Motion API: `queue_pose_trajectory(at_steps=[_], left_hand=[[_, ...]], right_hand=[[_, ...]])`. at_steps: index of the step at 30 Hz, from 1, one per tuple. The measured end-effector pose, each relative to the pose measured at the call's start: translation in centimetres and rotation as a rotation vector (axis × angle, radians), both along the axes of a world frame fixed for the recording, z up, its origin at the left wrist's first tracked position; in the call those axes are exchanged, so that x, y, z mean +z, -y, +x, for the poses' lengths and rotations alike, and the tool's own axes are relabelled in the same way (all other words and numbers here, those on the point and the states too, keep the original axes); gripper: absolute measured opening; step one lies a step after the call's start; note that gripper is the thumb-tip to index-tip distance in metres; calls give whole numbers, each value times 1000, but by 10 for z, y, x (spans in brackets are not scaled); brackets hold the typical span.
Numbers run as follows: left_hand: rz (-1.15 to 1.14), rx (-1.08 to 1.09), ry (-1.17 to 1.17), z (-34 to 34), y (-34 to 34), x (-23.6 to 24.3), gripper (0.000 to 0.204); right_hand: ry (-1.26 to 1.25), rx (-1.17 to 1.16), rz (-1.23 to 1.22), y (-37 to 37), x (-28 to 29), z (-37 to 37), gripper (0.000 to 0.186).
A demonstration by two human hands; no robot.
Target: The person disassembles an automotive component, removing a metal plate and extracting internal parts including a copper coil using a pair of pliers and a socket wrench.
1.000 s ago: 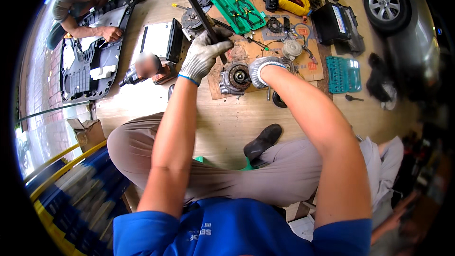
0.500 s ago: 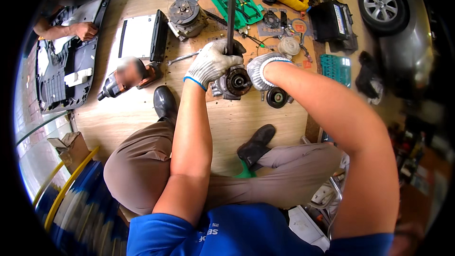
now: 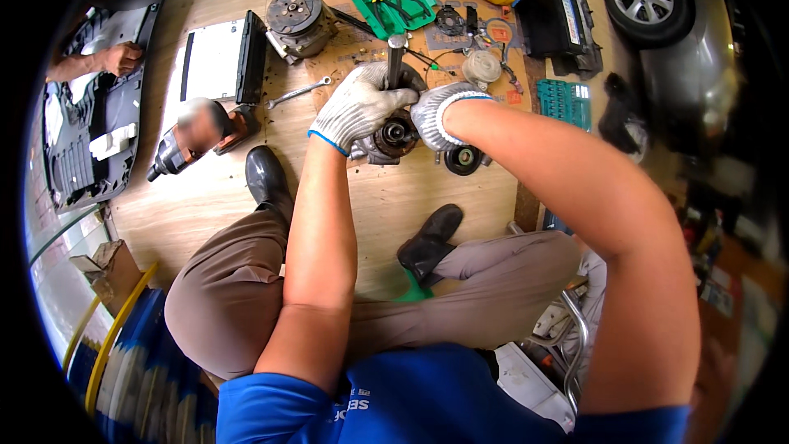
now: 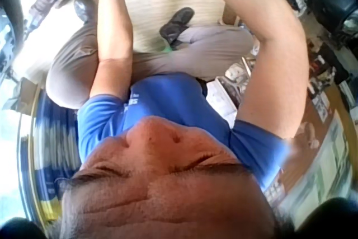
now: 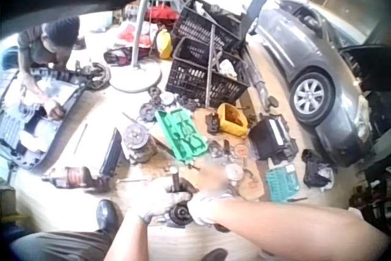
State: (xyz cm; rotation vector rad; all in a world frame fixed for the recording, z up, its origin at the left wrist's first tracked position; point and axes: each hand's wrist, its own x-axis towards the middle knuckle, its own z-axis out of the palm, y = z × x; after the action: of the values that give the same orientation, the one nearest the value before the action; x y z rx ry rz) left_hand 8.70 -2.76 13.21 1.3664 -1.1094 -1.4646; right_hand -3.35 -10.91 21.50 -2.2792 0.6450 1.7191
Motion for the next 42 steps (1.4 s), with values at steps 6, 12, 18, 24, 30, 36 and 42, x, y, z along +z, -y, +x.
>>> queue_pose_trajectory(at_steps=[6,12,18,24,30,36,42], left_hand=[[-28,3,-47,-5,-3,-3,14],[-59,63,18,-16,-8,-5,14],[26,79,-100,-21,-17,-15,18],[22,46,-203,-14,-29,-16,25],[35,27,-29,-15,-30,-15,21],[21,31,23,-17,-34,-16,20],[-90,43,76,-21,-42,-19,19]], right_hand=[[29,-14,-18,-2,8,-6,42],[99,-69,-32,-3,2,-14,36],[118,-57,-29,-4,2,-19,34],[66,-113,-18,-7,10,-17,40],[76,-111,-44,-9,9,-20,40],[152,-111,-42,-8,4,-24,35],[116,-130,-30,-6,5,-24,43]])
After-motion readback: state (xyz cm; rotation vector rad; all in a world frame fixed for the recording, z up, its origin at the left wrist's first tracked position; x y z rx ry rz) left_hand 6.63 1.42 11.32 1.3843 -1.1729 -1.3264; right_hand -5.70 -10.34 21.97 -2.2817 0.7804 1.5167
